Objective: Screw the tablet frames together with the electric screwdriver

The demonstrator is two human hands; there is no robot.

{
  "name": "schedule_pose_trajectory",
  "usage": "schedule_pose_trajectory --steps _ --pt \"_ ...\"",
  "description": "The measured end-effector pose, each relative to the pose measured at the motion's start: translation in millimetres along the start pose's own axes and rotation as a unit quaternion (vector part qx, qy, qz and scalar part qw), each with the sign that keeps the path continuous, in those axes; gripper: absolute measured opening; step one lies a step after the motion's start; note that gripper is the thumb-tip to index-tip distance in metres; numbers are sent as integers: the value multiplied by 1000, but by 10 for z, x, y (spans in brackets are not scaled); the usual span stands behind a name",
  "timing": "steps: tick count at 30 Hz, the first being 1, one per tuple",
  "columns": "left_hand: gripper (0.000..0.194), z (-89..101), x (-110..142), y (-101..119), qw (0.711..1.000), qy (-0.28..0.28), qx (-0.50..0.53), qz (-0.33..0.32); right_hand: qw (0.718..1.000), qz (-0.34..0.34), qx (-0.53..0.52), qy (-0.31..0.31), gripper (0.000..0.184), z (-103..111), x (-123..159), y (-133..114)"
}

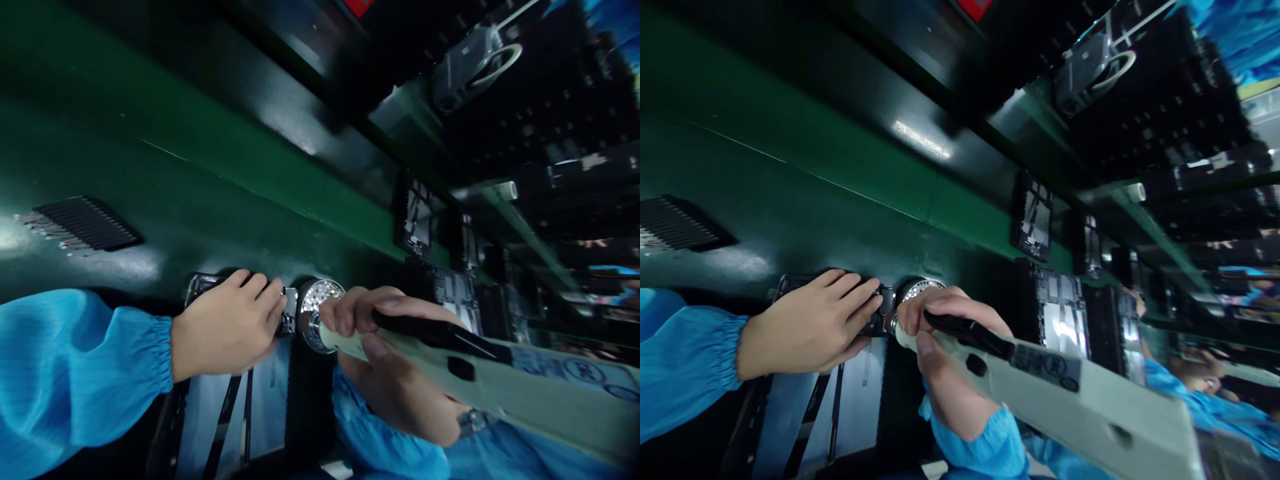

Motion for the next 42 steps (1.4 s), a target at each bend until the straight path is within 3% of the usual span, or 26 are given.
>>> schedule_pose_trajectory --steps 19,26,33,42 --pt "46 -4 -4 7 1000 4 12 2 999 9 -23 21 28 21 -73 26" --pt "28 70 -58 -124 976 20 194 92 999 -13 -42 -18 28 15 -63 -66" --pt "13 52 -38 -160 979 25 195 54 996 4 -84 3 26 -4 -55 -83" --pt "23 27 0 -172 979 66 191 40 994 14 -105 16 25 -80 -33 -59"
Point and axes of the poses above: each hand's wrist, its own x-axis away from the middle knuckle, its own z-axis out of the back of the hand, y = z × x, the point moved 4 cm from there along -x, towards the middle knuckle
